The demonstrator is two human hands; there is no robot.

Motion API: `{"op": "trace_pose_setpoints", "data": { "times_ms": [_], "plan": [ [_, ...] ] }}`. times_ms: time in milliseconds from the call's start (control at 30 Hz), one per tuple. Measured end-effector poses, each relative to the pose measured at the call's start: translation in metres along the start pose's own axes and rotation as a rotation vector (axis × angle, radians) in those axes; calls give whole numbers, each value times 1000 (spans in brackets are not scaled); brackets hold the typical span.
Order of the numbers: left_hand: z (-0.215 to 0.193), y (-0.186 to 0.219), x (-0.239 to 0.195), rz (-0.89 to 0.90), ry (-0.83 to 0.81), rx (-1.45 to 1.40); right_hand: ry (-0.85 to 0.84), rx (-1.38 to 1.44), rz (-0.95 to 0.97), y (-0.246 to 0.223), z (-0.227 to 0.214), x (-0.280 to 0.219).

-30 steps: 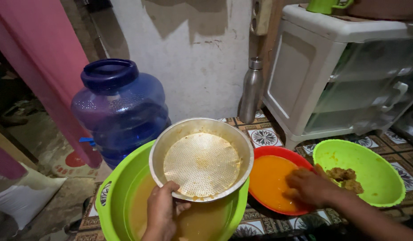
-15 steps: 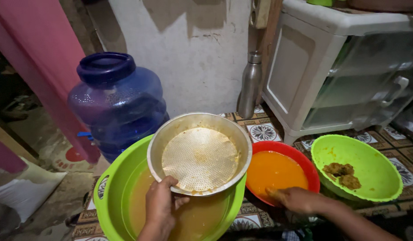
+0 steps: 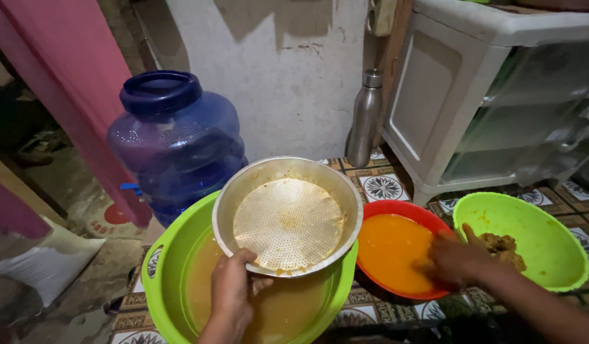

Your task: The person pours a brownish liquid from a green bowl through a metal strainer into a larger green basin, then uses their hand to press the pulp against the strainer to extract more liquid. They repeat the process with an orange liquid from a red bowl, pressing the pulp to separate solids from the liquid.

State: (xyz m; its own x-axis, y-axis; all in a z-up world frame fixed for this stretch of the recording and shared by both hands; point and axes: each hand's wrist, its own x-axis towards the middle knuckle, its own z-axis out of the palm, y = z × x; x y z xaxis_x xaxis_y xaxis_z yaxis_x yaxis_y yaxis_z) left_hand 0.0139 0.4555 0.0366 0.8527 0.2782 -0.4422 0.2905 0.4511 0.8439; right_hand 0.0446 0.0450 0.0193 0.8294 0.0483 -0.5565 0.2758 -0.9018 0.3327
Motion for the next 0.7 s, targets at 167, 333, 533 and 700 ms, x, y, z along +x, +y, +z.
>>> {"op": "trace_pose_setpoints", "data": {
  "times_ms": [167, 333, 533, 700],
  "plan": [
    [-1, -2, 3, -6, 3, -9, -123, 179, -100, -25, 19, 0],
    [-1, 0, 0, -5, 5, 4, -20, 669, -162, -45, 16, 30],
    [-3, 1, -3, -1, 13, 9, 109, 567, -266, -62, -2, 68],
    [-3, -1, -2, -2, 29, -11, 147, 251, -180, -67, -14, 81]
  ]
}}
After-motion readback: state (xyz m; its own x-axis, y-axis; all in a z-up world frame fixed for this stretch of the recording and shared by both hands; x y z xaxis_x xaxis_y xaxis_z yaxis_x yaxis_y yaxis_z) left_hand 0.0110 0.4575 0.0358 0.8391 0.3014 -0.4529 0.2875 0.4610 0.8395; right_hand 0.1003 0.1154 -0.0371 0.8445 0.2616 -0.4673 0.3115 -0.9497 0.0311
